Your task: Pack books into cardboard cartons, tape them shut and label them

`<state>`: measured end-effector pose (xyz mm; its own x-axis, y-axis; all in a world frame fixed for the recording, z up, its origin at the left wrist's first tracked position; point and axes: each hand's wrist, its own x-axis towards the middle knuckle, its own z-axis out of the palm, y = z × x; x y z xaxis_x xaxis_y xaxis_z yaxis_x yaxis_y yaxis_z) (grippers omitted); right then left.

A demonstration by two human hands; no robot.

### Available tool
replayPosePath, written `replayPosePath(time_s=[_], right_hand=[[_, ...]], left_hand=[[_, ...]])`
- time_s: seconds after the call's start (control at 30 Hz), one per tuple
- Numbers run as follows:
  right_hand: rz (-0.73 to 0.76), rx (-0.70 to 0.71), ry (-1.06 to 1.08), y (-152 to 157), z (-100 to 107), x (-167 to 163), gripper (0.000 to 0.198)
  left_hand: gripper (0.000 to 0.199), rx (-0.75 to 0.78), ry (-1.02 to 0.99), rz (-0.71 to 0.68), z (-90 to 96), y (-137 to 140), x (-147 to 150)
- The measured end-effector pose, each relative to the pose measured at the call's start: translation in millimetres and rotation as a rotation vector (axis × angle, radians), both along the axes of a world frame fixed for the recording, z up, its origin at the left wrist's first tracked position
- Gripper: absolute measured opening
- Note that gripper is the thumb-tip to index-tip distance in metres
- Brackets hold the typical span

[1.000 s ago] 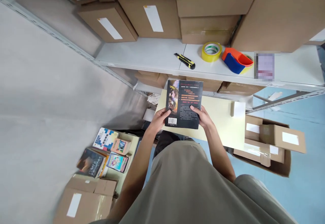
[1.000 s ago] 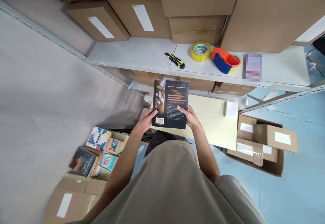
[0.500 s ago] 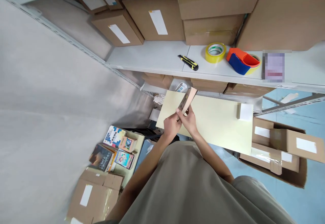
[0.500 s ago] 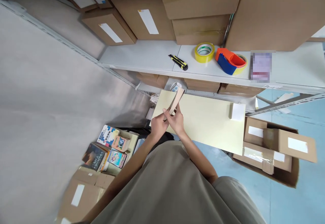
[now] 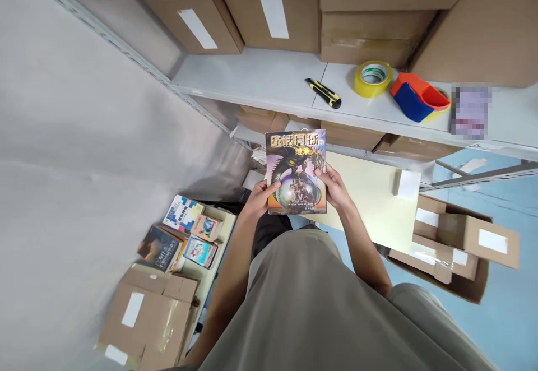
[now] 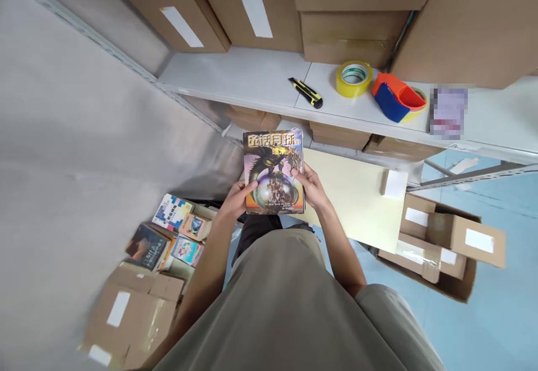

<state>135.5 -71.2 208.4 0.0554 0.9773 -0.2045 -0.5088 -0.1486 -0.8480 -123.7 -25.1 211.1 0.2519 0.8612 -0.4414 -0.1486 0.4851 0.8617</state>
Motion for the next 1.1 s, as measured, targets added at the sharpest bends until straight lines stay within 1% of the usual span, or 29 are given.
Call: replayPosePath(time_s=[0.07,0.1,0.17,0.23,0.27,0.33,0.4,0.43,0.47,0.53,0.57,0.6,0.63,0.67,0.73,0.77,0.83,0.9,0.93,1.0,1.1], right_hand=[[0.006,0.011,-0.097,4,1,3,0.067],[-0.022,0.014,-0.168,7,1,3,0.068],[-0.138,0.022,-0.337,10,3,1,0.071],[-0.217,0.046,-0.468,10,8,-9,0.066],[-0.202,0.068,-0.497,9,12,-17,0.063],[-0.089,0.109,-0.503,5,17,-35,0.063],[-0.012,0.106,-0.52,4,16,-52,0.074],[-0.014,0.081,-0.545,6,13,-58,0.076],[-0.034,0.045,-0.578,9,8,-62,0.071],[-0.085,-0.027,-0.641,19,-8,-61,0.053],[-0.095,-0.049,-0.653,25,-17,-57,0.048],[-0.096,-0.058,-0.642,31,-26,-52,0.049],[-0.087,-0.055,-0.605,35,-33,-46,0.052],[-0.068,-0.045,-0.543,37,-38,-41,0.054],[-0.018,-0.02,-0.38,35,-42,-30,0.058],[0.005,-0.015,-0.306,32,-41,-25,0.058],[0.058,-0.018,-0.209,23,-36,-17,0.059],[0.092,-0.021,-0.177,16,-29,-11,0.061],[0.1,-0.017,-0.179,14,-27,-8,0.062],[0.087,-0.001,-0.211,15,-26,-3,0.065],[-0.013,0.028,-0.347,19,-31,3,0.07]], left_hand=[[0.061,0.011,0.018,0.041,1.3,-3,4],[0.062,0.026,0.03,0.057,3.0,-4,6],[0.058,0.112,0.063,0.098,7.2,-5,11],[0.048,0.24,0.178,0.154,10.3,-9,18],[0.041,0.302,0.272,0.184,10.9,-13,23],[0.028,0.38,0.477,0.205,9.3,-25,37],[0.015,0.404,0.599,0.151,3.9,-39,54],[0.015,0.408,0.609,0.109,0.0,-44,62],[0.022,0.415,0.587,0.066,-4.5,-48,68],[0.04,0.435,0.488,0.0,-15.3,-49,73],[0.047,0.443,0.431,-0.016,-21.3,-46,71],[0.054,0.443,0.386,-0.008,-27.4,-41,66],[0.06,0.427,0.356,0.029,-33.4,-35,59],[0.067,0.388,0.339,0.094,-39.0,-28,49],[0.077,0.235,0.297,0.236,-47.2,-15,26],[0.08,0.138,0.244,0.257,-49.3,-10,15],[0.082,-0.019,0.089,0.179,-48.7,-5,-4],[0.079,-0.065,-0.038,0.075,-42.7,-4,-15],[0.075,-0.054,-0.066,0.055,-38.3,-5,-17],[0.069,-0.009,-0.062,0.065,-28.4,-7,-16],[0.066,0.078,0.014,0.099,-14.7,-6,-8]])
